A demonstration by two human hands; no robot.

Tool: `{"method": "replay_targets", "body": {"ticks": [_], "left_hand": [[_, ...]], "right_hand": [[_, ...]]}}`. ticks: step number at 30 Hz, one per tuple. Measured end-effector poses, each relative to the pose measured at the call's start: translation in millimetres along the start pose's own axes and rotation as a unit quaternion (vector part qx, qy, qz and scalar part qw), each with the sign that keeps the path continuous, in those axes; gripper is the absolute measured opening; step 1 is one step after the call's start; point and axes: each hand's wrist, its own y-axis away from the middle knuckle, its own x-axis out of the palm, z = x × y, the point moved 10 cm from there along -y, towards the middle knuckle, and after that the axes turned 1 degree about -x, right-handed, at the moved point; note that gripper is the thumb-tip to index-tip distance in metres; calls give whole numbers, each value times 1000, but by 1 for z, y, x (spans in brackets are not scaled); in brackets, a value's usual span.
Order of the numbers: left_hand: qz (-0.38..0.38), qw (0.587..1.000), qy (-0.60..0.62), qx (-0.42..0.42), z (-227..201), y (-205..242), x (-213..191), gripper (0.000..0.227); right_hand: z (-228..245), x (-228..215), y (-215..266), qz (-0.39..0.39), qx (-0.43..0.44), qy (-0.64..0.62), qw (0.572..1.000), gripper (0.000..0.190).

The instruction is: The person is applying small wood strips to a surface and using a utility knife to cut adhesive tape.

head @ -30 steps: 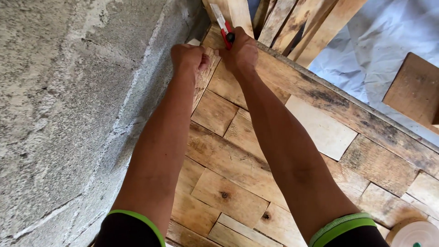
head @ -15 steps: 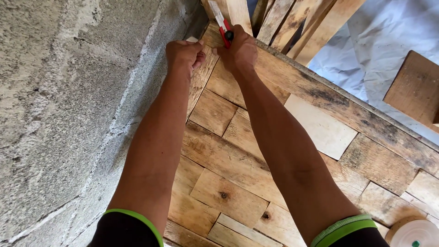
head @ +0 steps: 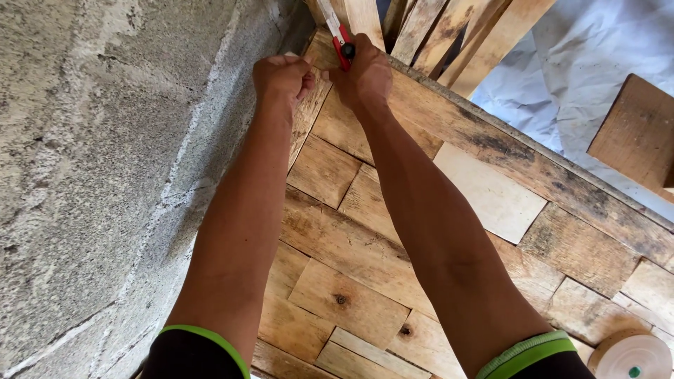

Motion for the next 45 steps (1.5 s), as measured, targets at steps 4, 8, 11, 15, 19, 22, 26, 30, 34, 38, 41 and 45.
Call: {"method": "replay_targets", "body": {"ticks": [4,8,11,15,19,22,26,30,34,38,41,45], "left_hand": [[-43,999,3,0,-9,10,-4,10],[-65,998,-24,9,-17,17,-7,12],[-83,996,-37,20,-22,25,-6,11],[-103,993,-45,43,-18,18,-8,14],[-108,991,-69,44,-18,17,-11,17],[-107,992,-48,56,-17,16,-11,15],[-111,992,-34,55,-14,14,-11,21],[-127,986,-108,25,-25,29,-14,21],[-117,975,-187,23,-36,41,-20,35],[-105,987,-115,-45,-14,23,-26,27],[-95,989,-99,-60,-9,29,-31,22],[-73,989,-103,-71,-12,31,-33,20]], "right_hand": [[6,-9,1,-25,-7,21,999,78],[-2,3,0,25,26,7,999,78],[-3,5,-4,15,1,7,1000,78],[-1,3,-3,9,-10,21,1000,78],[12,1,-7,-27,-33,16,999,72],[8,5,-7,-4,54,73,996,70],[10,8,-11,-49,37,104,993,78],[17,1,-5,-50,40,83,994,79],[18,0,-4,-44,51,88,994,80],[12,5,-6,-26,64,88,994,74],[11,7,-5,-54,40,90,994,72],[15,2,-4,-64,34,81,994,70]]}}
